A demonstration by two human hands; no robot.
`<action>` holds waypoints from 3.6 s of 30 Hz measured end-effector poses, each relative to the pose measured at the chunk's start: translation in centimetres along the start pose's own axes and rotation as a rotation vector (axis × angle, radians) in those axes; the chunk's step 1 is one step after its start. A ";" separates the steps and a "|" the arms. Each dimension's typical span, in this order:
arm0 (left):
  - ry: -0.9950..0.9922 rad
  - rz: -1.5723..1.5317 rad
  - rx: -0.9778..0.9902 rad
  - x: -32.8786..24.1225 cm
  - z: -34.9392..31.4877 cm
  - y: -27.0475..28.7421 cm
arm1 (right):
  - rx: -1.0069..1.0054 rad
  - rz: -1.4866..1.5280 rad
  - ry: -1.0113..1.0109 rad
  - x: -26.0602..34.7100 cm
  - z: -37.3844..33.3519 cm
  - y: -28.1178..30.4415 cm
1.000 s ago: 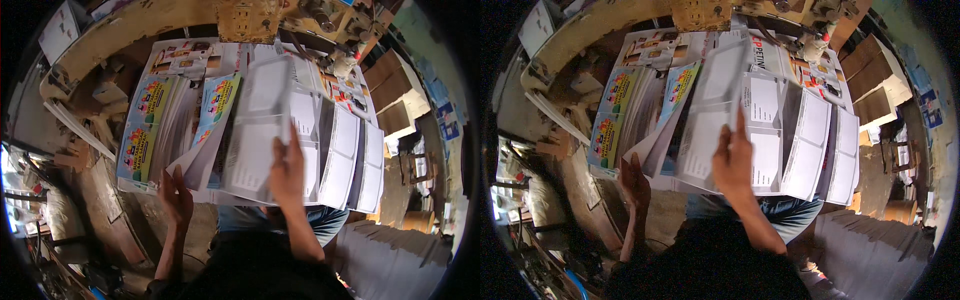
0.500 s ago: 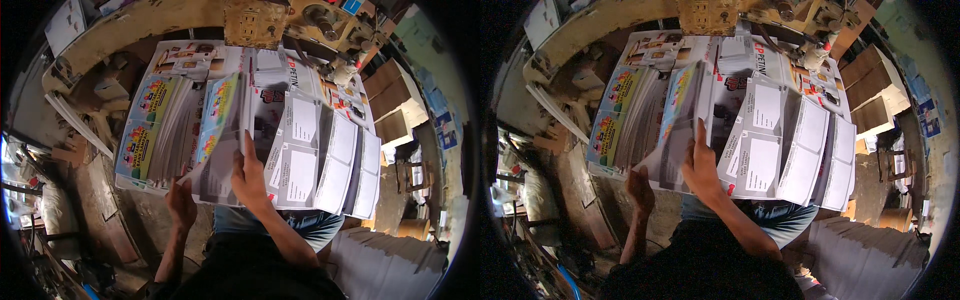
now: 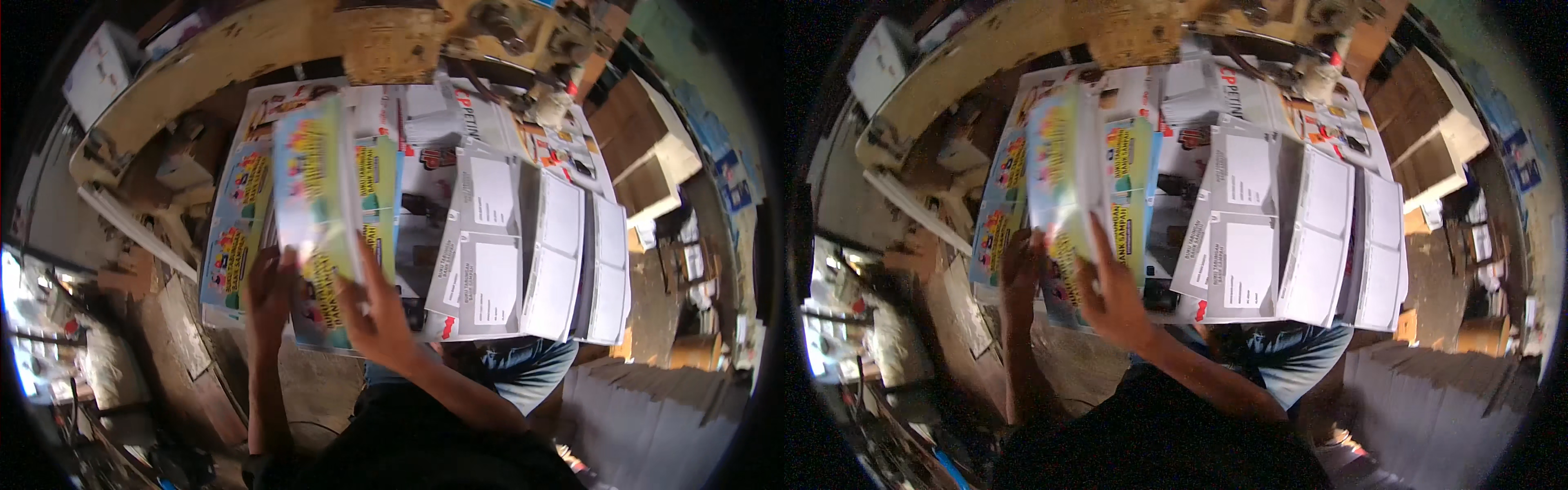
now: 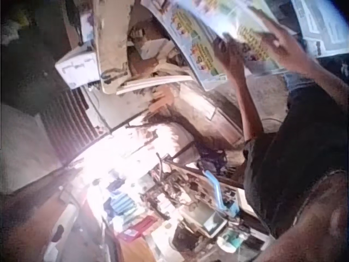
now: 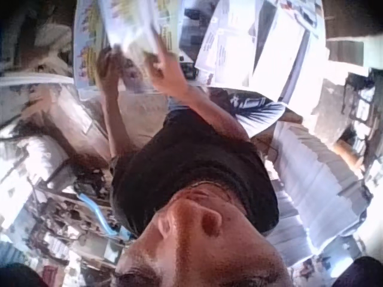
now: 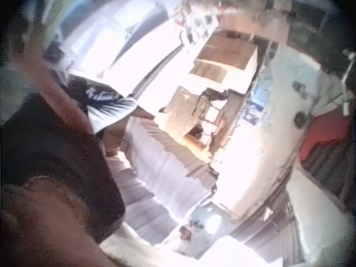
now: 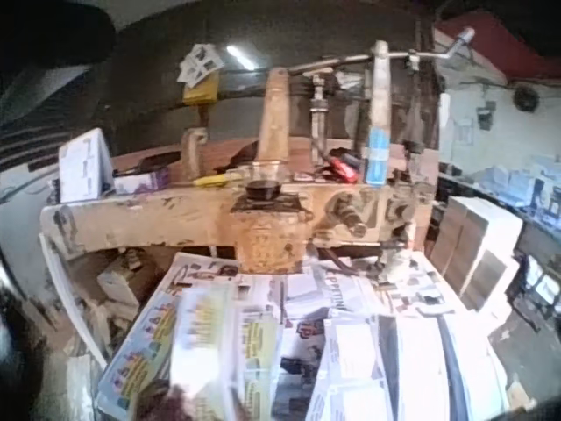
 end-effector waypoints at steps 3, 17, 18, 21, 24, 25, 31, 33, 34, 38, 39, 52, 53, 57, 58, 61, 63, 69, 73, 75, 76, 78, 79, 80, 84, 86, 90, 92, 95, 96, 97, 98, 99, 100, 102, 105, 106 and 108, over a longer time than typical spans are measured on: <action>-0.126 0.054 -0.104 2.7 3.4 4.5 | 0.102 0.071 -0.075 0.6 -0.7 -1.0; -1.043 1.026 -0.511 0.3 6.0 4.6 | -0.334 -0.339 0.023 2.5 -3.1 25.5; -1.046 1.035 -0.515 -1.8 4.8 2.8 | -0.434 -0.512 -0.070 2.8 -3.1 28.8; -0.802 0.607 -0.186 -5.9 1.4 -6.2 | -0.718 -0.874 0.131 3.8 -3.9 38.6; -0.888 0.378 0.217 -10.4 -6.7 -19.0 | -0.813 -1.161 0.006 2.2 -5.8 45.5; -0.881 0.325 0.393 -10.2 -9.3 -22.5 | -0.821 -1.169 0.004 1.5 -6.5 47.2; -1.103 0.454 0.853 -9.1 -21.8 -33.6 | -0.824 -1.163 -0.003 0.4 -7.8 48.7; -0.976 0.484 0.925 -8.1 -21.7 -34.6 | -0.845 -1.192 0.063 1.3 -7.9 48.4; -0.974 0.491 0.923 -8.2 -21.2 -34.6 | -0.865 -1.221 0.134 2.0 -7.9 48.0; -0.797 0.381 1.012 -7.2 -19.7 -34.7 | -0.879 -0.787 -0.182 3.3 -8.2 47.9; -0.815 0.335 1.003 -7.0 -19.8 -34.6 | -0.851 -0.675 -0.247 3.1 -8.3 47.8; -0.618 0.375 1.019 -6.9 -19.6 -32.8 | -0.824 -0.447 -0.434 0.2 -8.9 48.4; -0.595 0.215 0.886 -7.0 -19.2 -32.3 | -0.892 -0.386 -0.414 0.6 -9.1 48.6; -0.415 0.009 0.840 -6.3 -18.2 -31.6 | -0.886 -0.297 -0.376 2.2 -8.4 48.2; -0.299 -0.092 0.849 -6.0 -17.9 -31.4 | -0.880 -0.299 -0.374 2.1 -8.3 47.8; -0.191 -0.206 0.795 -6.7 -17.6 -30.4 | -0.906 -0.264 -0.350 2.0 -8.4 46.0; -0.172 -0.206 0.711 -7.5 -17.2 -28.9 | -0.825 -0.281 -0.335 0.3 -8.3 44.2; -0.442 -0.195 0.799 -7.7 -17.8 -27.8 | -0.585 -0.228 -0.324 -4.3 -7.0 36.9; -0.686 0.151 0.727 -9.1 -16.4 -25.5 | -0.670 -0.227 -0.551 -4.3 -6.8 37.0; -0.728 0.501 0.721 -8.0 -15.8 -25.1 | -0.726 -0.170 -0.614 -5.0 -7.0 37.5; -0.743 0.589 0.749 -7.1 -15.7 -25.1 | -0.793 -0.110 -0.672 -5.5 -7.4 37.9; -0.711 0.470 0.772 -6.6 -15.1 -24.9 | -0.779 -0.173 -0.687 -5.3 -7.1 37.7; -0.707 0.467 0.769 -6.4 -14.6 -24.8 | -0.725 -0.224 -0.634 -4.6 -6.5 36.9; -0.692 0.364 0.780 -6.5 -14.1 -24.3 | -0.669 -0.270 -0.580 -4.1 -6.0 36.2; -0.370 0.164 0.654 -6.5 -12.3 -21.8 | -0.588 -0.383 -0.520 -4.4 -5.8 36.3; -0.407 0.220 0.508 -6.2 -12.1 -19.6 | -0.632 -0.132 -0.488 -3.7 -5.9 36.2; -0.031 -0.175 0.434 -3.9 -11.6 -17.8 | -0.685 -0.070 -0.344 -1.3 -4.4 35.6; -0.008 -0.191 0.433 -3.3 -11.4 -17.2 | -0.701 -0.154 -0.376 0.6 -3.5 34.0; 0.062 -0.277 0.350 -2.5 -11.3 -16.5 | -0.678 -0.206 -0.270 1.1 -3.4 32.9; 0.064 -0.313 0.331 -2.2 -11.2 -16.1 | -0.685 -0.220 -0.262 1.3 -3.3 31.4; 0.065 -0.312 0.314 -2.0 -11.1 -15.9 | -0.606 -0.327 -0.196 1.1 -3.0 30.0; 0.081 -0.262 0.347 -1.5 -11.1 -15.9 | -0.526 -0.431 -0.130 0.7 -2.9 28.3; 0.097 -0.210 0.377 -1.1 -11.1 -15.8 | -0.467 -0.387 -0.211 -0.5 -2.7 26.8; 0.101 -0.206 0.354 -1.3 -10.8 -15.6 | -0.415 -0.351 -0.297 -1.6 -2.6 25.4; 0.075 -0.178 0.657 -3.0 -11.3 -17.1 | -0.368 -0.309 -0.354 -4.0 -3.0 23.8; -0.190 -0.131 0.737 -5.4 -8.8 -14.8 | -0.331 -0.024 -0.385 -5.7 -3.7 24.2; -0.497 0.123 0.713 -6.0 -8.1 -13.7 | -0.327 -0.023 -0.436 -5.1 -3.5 24.1; -0.554 0.584 0.603 -4.5 -5.8 -11.4 | -0.464 -0.248 -0.535 -4.7 -3.3 24.6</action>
Point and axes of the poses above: each hand's wrist, its own z-axis towards the middle knuckle, its own y-axis out of the back of the hand, x = y × z, the point moved 7 cm from there along z, towards the middle knuckle, and after that the axes turned 9 degrees about -x, right-handed, at the moved point
